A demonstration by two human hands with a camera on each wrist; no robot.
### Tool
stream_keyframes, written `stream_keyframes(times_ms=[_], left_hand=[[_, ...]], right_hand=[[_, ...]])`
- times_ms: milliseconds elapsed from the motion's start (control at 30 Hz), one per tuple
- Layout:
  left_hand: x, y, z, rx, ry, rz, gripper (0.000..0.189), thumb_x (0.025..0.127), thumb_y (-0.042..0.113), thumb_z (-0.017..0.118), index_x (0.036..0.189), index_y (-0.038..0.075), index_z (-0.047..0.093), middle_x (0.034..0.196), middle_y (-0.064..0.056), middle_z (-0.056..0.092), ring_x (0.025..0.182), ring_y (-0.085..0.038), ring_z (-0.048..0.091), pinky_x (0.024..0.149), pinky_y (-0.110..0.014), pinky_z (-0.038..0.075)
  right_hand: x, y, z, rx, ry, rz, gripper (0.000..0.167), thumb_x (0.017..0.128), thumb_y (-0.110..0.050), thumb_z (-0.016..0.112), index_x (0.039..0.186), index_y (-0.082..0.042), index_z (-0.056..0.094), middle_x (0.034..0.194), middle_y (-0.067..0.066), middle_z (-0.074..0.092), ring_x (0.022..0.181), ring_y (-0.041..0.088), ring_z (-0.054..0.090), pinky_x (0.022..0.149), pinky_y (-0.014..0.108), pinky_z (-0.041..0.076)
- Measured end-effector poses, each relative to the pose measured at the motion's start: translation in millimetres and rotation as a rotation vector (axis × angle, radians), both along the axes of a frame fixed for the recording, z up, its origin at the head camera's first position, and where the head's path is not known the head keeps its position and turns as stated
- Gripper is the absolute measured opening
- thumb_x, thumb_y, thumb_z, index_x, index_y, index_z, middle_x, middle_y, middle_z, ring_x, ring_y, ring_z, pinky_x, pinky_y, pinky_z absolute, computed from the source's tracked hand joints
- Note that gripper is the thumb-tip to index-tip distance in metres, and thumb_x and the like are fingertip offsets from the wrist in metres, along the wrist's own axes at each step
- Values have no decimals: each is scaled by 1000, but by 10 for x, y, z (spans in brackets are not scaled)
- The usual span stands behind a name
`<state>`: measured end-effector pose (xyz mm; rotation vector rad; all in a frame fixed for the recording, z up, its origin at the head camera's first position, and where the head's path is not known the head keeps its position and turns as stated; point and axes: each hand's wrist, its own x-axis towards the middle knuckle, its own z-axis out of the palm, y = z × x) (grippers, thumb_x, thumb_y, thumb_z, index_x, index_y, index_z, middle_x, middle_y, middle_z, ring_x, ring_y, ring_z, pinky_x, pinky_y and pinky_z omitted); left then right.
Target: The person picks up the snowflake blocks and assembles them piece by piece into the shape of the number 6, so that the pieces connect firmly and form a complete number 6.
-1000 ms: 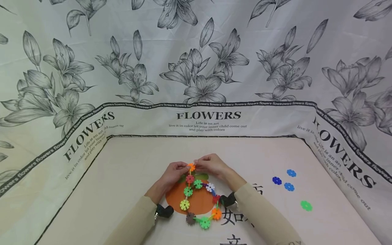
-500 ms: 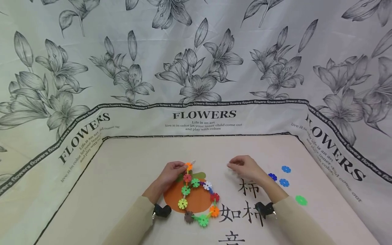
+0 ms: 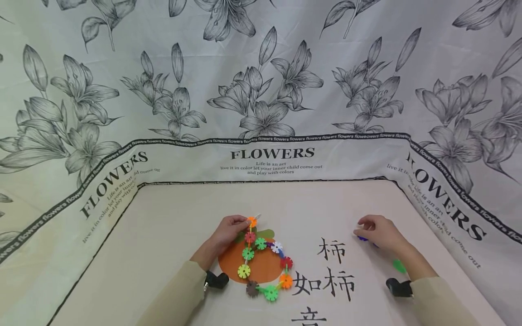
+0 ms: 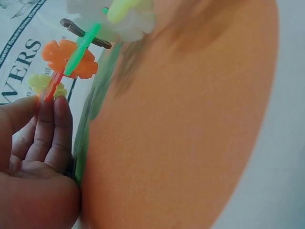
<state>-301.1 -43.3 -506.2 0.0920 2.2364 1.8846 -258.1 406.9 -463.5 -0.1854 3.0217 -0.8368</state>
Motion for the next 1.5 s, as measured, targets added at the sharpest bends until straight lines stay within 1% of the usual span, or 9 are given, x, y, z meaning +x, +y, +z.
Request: stream_keyframes(times_ms=[200,367,467,600,700,933,1000,1233,1500], left_hand=[[-14,-13,-8,3,-8,17,20,101,18,66,108,0,72,98,-6,70,90,-16,61,88,-33,53],[-31,-25,-7,18,6,18,21,101,18,65,108,0,72,95,-6,71,91,-17,61,92,-34,52],[-35,-27,-7,22,9,15,21,101,18,65,108,-1,72,94,-6,71,91,-17,61,93,-35,52],[-29,-29,-11,11,8,15,21,101,19,65,108,0,72,98,-6,70,92,-16,61,91,-34,52],[-24,-30,-11,11,6,15,21,101,19,66,108,0,71,100,-6,70,92,-16,61,90,-33,52],[-28,-29,-12,22,11,9,21,101,18,66,108,-1,71,97,-6,70,88,-15,61,86,-32,53],[-24,-24,-7,18,8,11,21,101,18,66,109,-1,71,96,-5,70,88,-15,62,87,-32,53],[-4,-8,-16,12,-11,9,20,101,18,65,109,0,71,96,-6,71,88,-16,62,89,-34,53],[-7,-4,11,16,-31,21,20,101,20,67,109,2,72,100,-6,70,92,-17,61,90,-34,52]], right_hand=[[6,216,-73,24,-59,18,42,91,-28,77,114,5,67,99,10,65,87,23,54,70,35,45],[0,230,-74,16,-72,42,34,92,-23,76,111,4,67,94,5,64,83,20,53,68,33,45],[-3,217,-61,4,-70,51,31,93,-22,75,109,3,67,96,5,67,86,20,57,71,33,47],[-9,141,-40,-61,-79,60,25,95,-22,72,106,0,69,98,5,70,89,19,61,73,32,50],[-32,10,-28,-122,-100,70,23,97,-23,71,105,-2,69,94,5,70,85,19,61,69,29,50],[-143,-483,46,-232,-111,95,25,99,-23,68,110,0,66,91,6,72,85,20,61,72,29,47],[-182,-640,58,-285,-124,103,27,100,-23,67,112,1,64,90,8,72,83,22,61,69,27,49],[-307,-1135,56,-447,-155,179,31,102,-17,65,119,7,57,93,16,75,84,25,66,70,27,54],[-437,-1646,58,-533,-112,215,33,102,-14,64,126,8,58,97,23,74,84,31,67,76,36,58]])
